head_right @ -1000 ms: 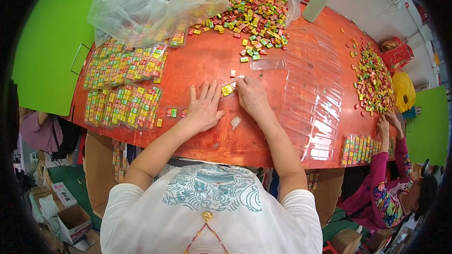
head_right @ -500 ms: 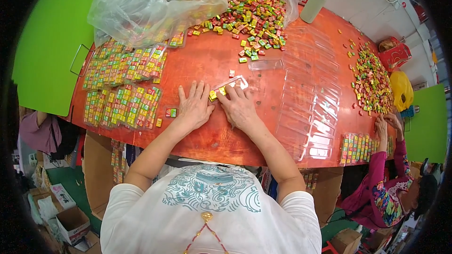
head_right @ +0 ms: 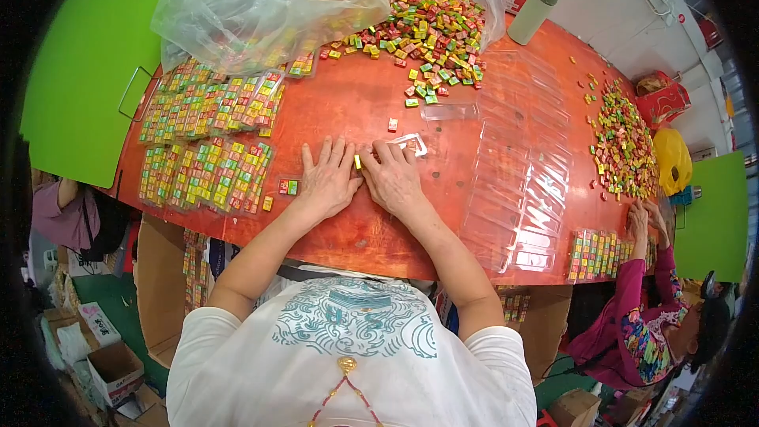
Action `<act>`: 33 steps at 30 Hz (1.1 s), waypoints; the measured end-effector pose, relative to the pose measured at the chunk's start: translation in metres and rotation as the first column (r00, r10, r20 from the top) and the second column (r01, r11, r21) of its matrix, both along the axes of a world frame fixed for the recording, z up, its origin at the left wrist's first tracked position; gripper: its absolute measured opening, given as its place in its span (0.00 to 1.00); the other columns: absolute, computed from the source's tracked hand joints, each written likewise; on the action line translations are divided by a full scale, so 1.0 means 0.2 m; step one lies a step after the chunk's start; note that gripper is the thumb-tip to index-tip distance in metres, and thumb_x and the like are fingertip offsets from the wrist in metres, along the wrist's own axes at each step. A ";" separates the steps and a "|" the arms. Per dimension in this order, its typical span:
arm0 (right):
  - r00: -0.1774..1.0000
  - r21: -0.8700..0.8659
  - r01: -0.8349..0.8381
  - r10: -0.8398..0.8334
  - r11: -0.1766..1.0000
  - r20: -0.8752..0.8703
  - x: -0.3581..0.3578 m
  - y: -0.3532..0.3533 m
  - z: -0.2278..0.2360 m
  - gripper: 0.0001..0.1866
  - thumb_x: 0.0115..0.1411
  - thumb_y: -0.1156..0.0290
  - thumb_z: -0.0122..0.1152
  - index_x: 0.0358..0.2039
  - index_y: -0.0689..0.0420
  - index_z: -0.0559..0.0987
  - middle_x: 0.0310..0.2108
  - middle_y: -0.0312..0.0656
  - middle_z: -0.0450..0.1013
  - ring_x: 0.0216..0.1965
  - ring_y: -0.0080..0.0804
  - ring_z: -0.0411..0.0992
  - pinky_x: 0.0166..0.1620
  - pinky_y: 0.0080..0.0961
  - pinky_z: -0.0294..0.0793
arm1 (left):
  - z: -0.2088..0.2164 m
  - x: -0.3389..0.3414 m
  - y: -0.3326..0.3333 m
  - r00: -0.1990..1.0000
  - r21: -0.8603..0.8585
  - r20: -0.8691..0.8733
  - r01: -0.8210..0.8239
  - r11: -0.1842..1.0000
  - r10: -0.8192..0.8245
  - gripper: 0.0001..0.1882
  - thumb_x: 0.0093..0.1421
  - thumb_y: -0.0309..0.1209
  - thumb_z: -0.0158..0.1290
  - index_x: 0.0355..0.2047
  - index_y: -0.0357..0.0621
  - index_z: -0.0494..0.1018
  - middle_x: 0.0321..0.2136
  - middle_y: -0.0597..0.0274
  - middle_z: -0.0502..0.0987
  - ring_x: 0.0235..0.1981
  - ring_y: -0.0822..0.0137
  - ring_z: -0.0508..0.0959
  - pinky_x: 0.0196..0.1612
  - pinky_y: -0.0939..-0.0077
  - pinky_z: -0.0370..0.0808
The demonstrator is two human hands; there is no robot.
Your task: Organizing small colorful square items into rows on a plastic sheet at a workbench.
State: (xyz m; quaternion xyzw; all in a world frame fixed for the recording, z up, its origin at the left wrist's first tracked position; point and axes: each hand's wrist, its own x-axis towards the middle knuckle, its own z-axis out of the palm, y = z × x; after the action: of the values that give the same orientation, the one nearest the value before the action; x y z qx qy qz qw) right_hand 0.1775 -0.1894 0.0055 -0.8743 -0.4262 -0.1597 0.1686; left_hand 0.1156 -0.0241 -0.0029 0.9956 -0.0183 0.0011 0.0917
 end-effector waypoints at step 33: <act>0.990 0.183 -0.038 0.061 0.982 -0.126 0.01 0.02 -0.03 0.09 0.58 0.69 0.62 0.39 0.53 0.80 0.36 0.40 0.73 0.40 0.38 0.72 0.45 0.37 0.66 | -0.02 0.00 0.00 1.000 -0.048 0.004 0.001 0.999 0.000 0.39 0.62 0.44 0.54 0.68 0.38 0.58 0.69 0.43 0.55 0.71 0.41 0.53 0.66 0.26 0.47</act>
State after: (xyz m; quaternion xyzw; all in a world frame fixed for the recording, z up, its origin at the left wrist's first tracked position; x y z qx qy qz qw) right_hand 0.1792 -0.1858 0.0001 -0.8531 -0.4196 -0.1355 0.2787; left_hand 0.1159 -0.0245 -0.0063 0.9931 -0.0187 0.0037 0.1157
